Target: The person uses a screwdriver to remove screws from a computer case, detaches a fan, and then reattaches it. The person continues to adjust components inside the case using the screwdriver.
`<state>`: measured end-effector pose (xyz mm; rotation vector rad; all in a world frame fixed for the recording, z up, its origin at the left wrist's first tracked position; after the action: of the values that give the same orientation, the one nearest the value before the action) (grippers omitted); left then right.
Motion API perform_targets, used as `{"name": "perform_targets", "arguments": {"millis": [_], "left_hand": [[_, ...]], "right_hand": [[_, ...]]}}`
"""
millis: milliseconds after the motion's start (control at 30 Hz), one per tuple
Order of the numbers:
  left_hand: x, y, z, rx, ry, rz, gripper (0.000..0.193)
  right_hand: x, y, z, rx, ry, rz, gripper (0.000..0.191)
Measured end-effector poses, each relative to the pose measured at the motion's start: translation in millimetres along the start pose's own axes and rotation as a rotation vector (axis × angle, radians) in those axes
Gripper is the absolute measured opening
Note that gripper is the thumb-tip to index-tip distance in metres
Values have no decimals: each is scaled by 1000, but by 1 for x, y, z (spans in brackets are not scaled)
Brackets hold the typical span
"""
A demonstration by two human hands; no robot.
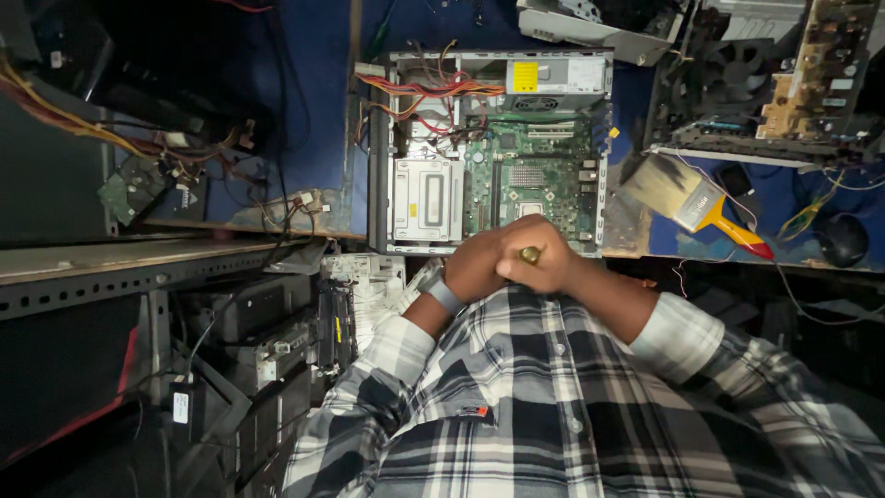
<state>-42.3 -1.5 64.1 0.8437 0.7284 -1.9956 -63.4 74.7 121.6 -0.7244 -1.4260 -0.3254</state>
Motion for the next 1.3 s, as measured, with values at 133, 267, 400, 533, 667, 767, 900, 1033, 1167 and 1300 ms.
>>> {"name": "perform_targets", "arguments": {"millis": [133,267,400,533,667,767,900,1033,1167,1300], "left_hand": [[25,13,-14,54,-4,70,26],[43,14,-16,17,-158,130,17],[33,18,7,-140,-84,48,24],[13,11,18,-203,-138,-11,25],[-3,5,23,-210,-188,-127,31],[8,2,17,-116,-217,71,23],[-4,1,21,-173,-143,-42,21],[-7,-1,21,-173,-190,-69,21],[1,-1,14,-93,-128,3,21],[0,-1,12,-113,-209,-13,21]], "right_hand": [[-16,-4,-23,556,-261,-400,57],[42,-37,-9,296,59,-72,34],[91,-34,0,3,872,-163,25],[110,-28,-6,-2,1104,-355,32],[158,-34,-28,149,1111,94,40],[167,-39,-30,115,1160,31,55],[129,-33,-18,270,1281,-554,37],[174,-43,-40,205,1119,172,35],[133,-36,-16,266,1384,-507,50],[155,-48,-32,215,1235,-155,31]]}}
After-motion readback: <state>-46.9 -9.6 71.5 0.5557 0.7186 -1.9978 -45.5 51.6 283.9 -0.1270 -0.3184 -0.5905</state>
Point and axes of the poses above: each hand's wrist, its own y-axis away from the middle knuckle, its own z-axis out of the back of the hand, x = y × z, the point moved 8 cm from there along -y, towards the middle knuckle, and after that the axes turned 6 degrees about -y, right-handed, at the moved point
